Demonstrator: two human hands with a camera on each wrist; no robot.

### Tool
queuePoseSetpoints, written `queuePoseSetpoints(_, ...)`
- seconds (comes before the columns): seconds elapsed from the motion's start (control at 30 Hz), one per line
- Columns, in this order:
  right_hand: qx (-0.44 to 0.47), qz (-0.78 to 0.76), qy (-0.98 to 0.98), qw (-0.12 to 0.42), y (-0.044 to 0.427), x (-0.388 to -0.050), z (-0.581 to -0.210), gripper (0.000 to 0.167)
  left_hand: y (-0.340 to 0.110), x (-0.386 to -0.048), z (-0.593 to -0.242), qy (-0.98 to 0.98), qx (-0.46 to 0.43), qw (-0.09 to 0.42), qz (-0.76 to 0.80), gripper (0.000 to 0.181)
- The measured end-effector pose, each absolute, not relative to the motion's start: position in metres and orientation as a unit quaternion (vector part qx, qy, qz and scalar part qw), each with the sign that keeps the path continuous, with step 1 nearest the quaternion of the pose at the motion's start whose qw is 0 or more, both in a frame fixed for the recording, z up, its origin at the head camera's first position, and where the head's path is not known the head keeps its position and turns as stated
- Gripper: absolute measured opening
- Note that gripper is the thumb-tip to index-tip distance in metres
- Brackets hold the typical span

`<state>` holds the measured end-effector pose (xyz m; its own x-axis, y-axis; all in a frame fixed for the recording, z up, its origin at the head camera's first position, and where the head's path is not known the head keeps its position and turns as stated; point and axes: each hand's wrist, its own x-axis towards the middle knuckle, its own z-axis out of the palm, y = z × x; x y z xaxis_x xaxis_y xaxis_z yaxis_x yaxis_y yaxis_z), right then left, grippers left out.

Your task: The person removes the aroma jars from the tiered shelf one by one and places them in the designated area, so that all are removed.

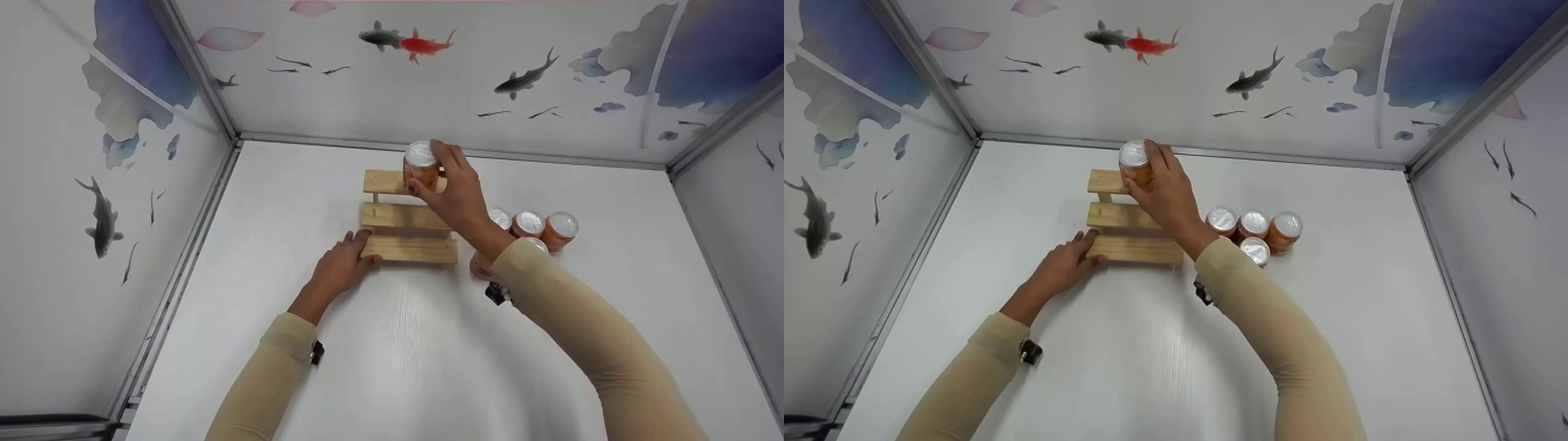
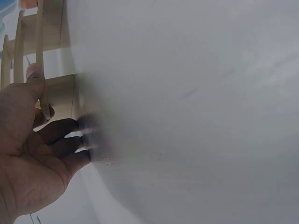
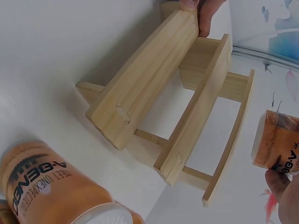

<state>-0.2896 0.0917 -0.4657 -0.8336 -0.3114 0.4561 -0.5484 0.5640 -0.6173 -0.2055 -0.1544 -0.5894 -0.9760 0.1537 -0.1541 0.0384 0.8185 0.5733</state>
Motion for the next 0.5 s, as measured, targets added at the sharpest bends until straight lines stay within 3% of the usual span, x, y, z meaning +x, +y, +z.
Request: queuePoseSetpoints(0.5, 0.243, 0.412, -0.862, 0.171, 0.134, -0.278, -0.462, 0.072, -0.154, -0.205, -0.588, 0.950, 0.055, 0.096, 0.291, 0.077)
